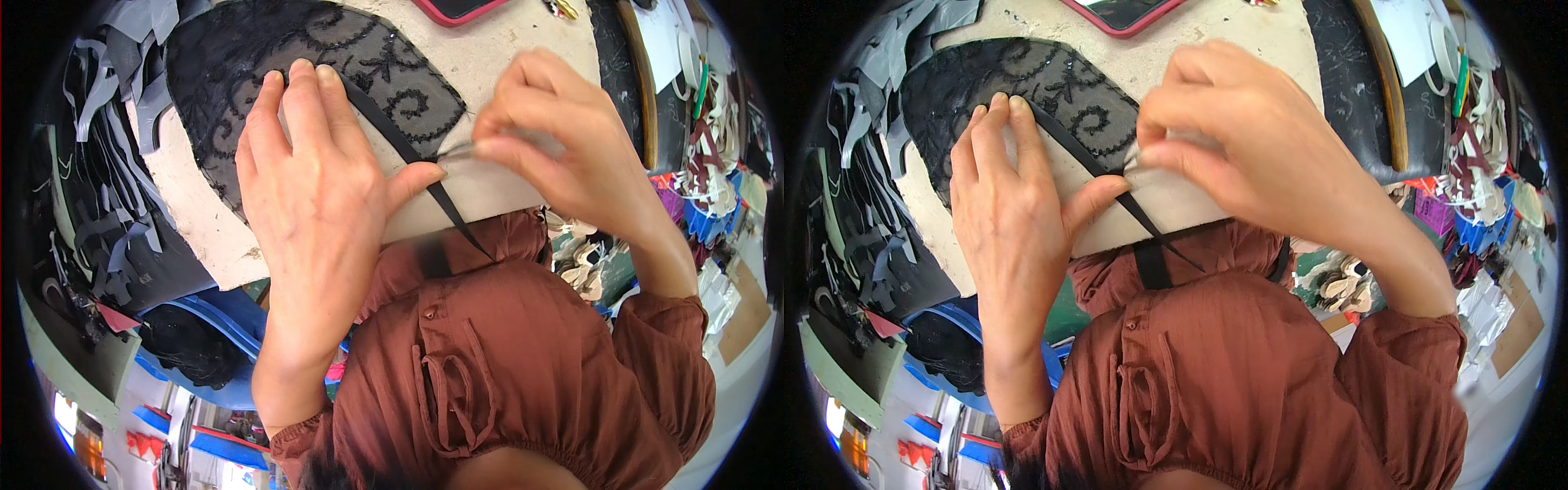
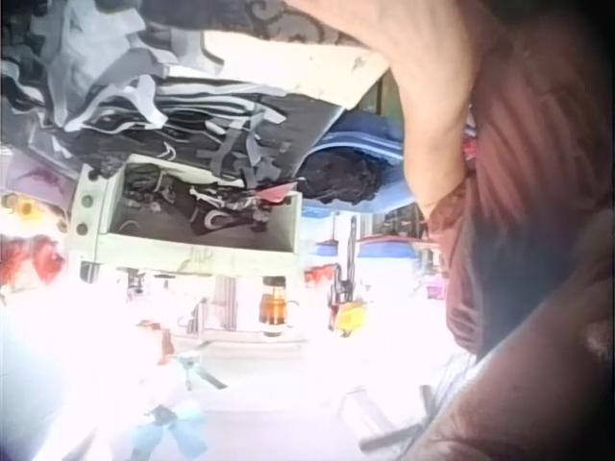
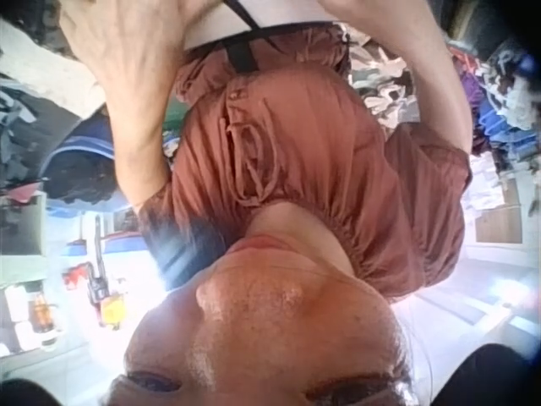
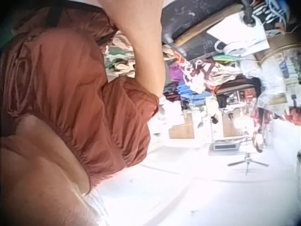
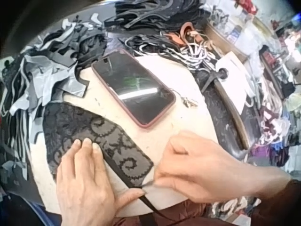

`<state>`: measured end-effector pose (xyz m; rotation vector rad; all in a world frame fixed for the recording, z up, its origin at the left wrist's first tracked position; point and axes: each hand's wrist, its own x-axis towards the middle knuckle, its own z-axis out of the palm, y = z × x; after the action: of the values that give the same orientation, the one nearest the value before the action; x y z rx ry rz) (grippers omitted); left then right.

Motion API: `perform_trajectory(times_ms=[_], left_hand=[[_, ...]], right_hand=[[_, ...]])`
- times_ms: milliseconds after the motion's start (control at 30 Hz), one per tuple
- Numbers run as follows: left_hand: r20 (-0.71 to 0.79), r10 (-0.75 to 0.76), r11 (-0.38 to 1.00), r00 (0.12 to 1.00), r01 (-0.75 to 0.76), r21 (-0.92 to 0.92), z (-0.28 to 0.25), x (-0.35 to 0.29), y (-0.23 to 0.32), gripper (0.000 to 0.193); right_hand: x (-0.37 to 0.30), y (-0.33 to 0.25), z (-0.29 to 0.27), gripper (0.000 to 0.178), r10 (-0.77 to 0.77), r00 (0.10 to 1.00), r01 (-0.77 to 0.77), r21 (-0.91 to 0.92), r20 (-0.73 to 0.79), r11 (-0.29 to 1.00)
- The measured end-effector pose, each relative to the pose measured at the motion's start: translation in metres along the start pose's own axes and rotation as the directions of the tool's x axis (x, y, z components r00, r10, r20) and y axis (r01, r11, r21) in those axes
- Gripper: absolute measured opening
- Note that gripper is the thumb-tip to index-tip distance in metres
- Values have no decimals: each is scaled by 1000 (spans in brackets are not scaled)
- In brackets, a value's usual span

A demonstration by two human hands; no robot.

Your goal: Assembling shoe upper components by applying reinforcement material and hammering it down.

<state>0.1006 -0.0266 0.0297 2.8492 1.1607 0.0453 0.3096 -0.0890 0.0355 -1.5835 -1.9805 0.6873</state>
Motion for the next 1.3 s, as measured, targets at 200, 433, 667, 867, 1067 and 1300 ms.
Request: perform_trajectory(times_ms=[200, 433, 667, 867, 1067, 1300], left_hand=[[22, -24, 1000, 999, 24, -2, -4, 1, 0, 89], [35, -35, 999, 999, 35, 16, -3, 3, 1, 90], [42, -36, 999, 998, 36, 4, -3, 3, 3, 90], [40, -36, 999, 999, 35, 11, -3, 1, 0, 89], [41, -32, 999, 999, 33, -14, -3, 2, 1, 88], [48, -46, 999, 998, 46, 1, -2, 0, 2, 89]], right_hand=[[10, 0, -1, 9, 192, 979, -200, 161, 65, 966], [13, 4, 8, 10, 191, 982, -191, 31, 3, 981], [13, 3, 9, 9, 243, 970, -243, 0, 0, 970], [18, 12, 9, 21, -116, 982, 84, -204, -149, 975], [-5, 9, 26, 27, -385, 923, 374, -237, 4, 896], [-23, -1, 31, 41, -305, 949, 311, -406, 80, 860]])
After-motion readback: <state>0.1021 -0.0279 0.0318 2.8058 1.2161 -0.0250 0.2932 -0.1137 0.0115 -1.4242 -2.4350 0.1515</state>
